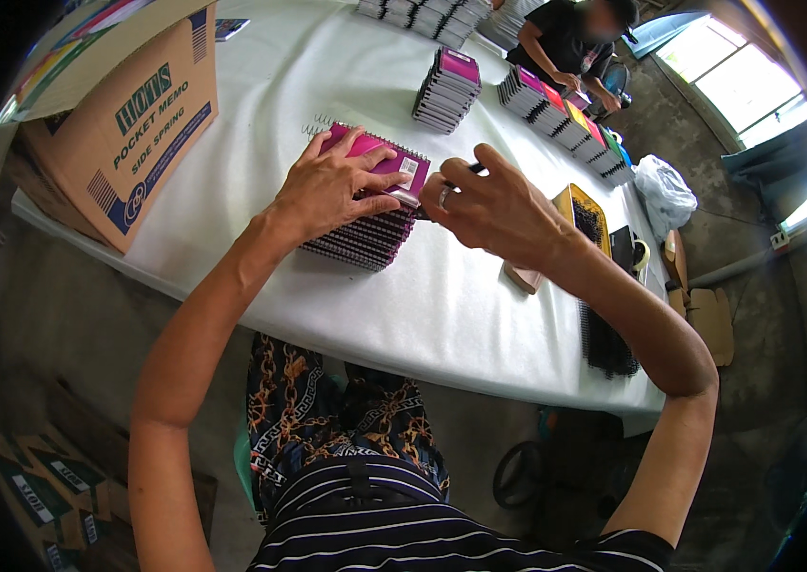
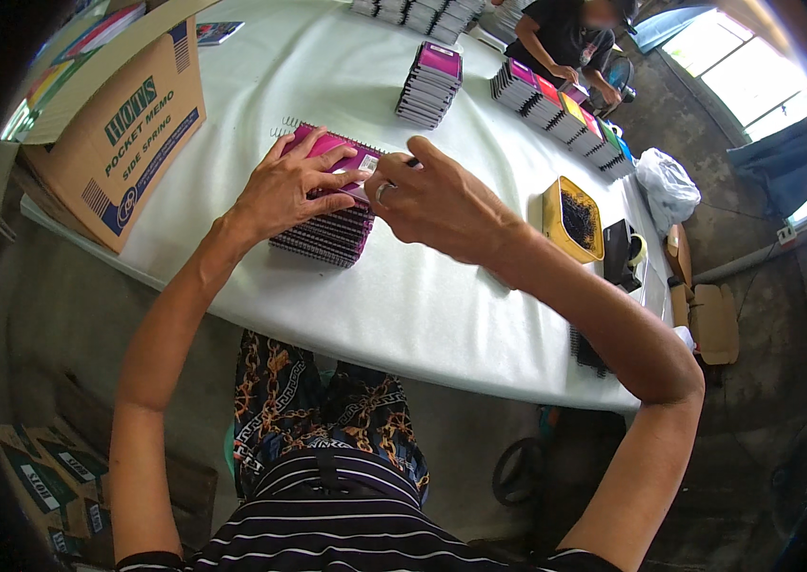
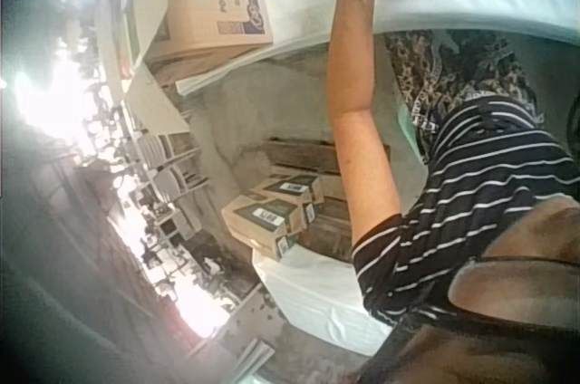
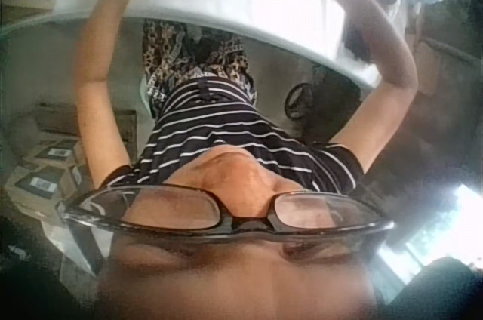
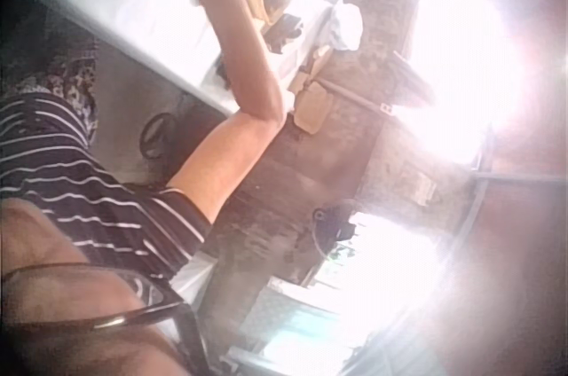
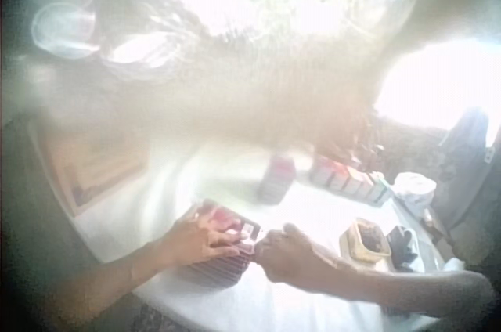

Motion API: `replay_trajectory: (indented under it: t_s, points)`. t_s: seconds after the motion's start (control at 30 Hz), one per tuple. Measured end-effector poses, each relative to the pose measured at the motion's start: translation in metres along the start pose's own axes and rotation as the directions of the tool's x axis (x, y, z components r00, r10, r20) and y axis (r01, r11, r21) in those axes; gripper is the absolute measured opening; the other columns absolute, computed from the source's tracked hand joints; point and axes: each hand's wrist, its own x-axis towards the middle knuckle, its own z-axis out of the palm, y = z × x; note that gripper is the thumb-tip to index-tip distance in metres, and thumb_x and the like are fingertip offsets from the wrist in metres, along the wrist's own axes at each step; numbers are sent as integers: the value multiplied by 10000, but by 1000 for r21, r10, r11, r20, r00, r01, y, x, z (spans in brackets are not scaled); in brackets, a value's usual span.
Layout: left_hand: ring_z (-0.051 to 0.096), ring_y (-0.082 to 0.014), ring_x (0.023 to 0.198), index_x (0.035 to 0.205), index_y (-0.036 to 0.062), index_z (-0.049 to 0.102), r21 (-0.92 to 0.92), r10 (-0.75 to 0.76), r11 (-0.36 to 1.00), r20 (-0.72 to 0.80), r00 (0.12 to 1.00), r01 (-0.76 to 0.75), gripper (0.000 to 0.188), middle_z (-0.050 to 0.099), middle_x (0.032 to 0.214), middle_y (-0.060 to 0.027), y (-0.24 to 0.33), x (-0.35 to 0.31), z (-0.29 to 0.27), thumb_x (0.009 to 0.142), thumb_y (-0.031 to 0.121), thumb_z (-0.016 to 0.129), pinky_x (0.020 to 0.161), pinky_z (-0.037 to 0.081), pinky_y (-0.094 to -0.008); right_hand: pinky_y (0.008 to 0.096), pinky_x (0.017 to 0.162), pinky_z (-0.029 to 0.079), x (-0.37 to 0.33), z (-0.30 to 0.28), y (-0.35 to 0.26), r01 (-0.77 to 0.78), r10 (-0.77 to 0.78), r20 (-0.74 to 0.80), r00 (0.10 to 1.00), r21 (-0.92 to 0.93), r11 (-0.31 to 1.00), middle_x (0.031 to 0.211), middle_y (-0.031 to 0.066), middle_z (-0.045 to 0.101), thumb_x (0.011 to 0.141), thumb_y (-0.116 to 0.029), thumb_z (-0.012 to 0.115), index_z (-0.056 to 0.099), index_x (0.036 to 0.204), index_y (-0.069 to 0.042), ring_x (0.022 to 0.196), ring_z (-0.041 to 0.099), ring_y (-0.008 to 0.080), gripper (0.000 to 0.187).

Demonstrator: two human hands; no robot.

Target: The person inserts spiral coils into notebooks, clips and bends the wire ends using pliers, and stacks the completed notebooks on a table.

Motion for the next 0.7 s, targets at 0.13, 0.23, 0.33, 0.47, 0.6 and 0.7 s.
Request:
replay_trajectory:
  t_s: [0.13, 0.23, 0.33, 0.47, 0.6, 0.7]
  points:
    - [379, -294, 1382, 1242, 345, 649, -14, -18, 1000, 4, 1000, 18, 509, 537, 1401, 33, 0, -1, 1, 860, 642, 489, 1145, 261, -556, 300, 511, 451, 7, -10, -23, -229, 143, 357, 923, 212, 950, 742, 49, 626, 739, -101, 684, 671, 651, -92, 684, 618, 179, 89]
    - [363, -299, 1393, 1258, 348, 637, -26, -3, 1000, -5, 1000, 3, 539, 530, 1410, 31, -2, 0, 2, 831, 655, 516, 1152, 248, -560, 333, 741, 472, 6, -10, -10, -205, 155, 229, 961, 217, 954, 849, 54, 649, 753, -134, 689, 694, 804, -91, 864, 619, 186, 67]
    - [349, -305, 1402, 1274, 351, 622, -27, 5, 1000, -17, 1000, -5, 572, 530, 1409, 30, 1, -2, 2, 795, 658, 563, 1157, 239, -564, 361, 964, 396, -3, -6, 7, -155, 176, -52, 983, 284, 946, 997, -15, 658, 804, -208, 697, 675, 980, -127, 1013, 578, 131, 195]
    - [343, -307, 1406, 1283, 353, 615, -20, -11, 1000, 2, 1000, 11, 594, 524, 1414, 34, 1, -2, 1, 768, 649, 599, 1160, 237, -567, 365, 1022, 389, -6, 7, 9, 28, -14, -98, 995, 138, 990, 987, -61, 643, 808, -221, 692, 653, 1007, -140, 1071, 556, 89, 219]
    - [342, -304, 1405, 1285, 357, 612, -33, 2, 999, 2, 1000, -2, 589, 518, 1419, 37, 2, -1, 0, 770, 644, 597, 1159, 239, -569, 338, 1018, 391, -7, 14, 6, 54, -54, -176, 983, -3, 999, 984, -86, 629, 788, -207, 692, 662, 949, -152, 1047, 561, 68, 173]
    - [337, -300, 1408, 1289, 354, 609, -21, 2, 1000, 29, 1000, -2, 591, 513, 1422, 39, 4, 2, 0, 772, 641, 597, 1156, 243, -571, 332, 940, 452, -12, 20, -1, 28, 0, -145, 989, 191, 981, 941, -39, 635, 754, -179, 701, 683, 835, -121, 995, 593, 101, 101]
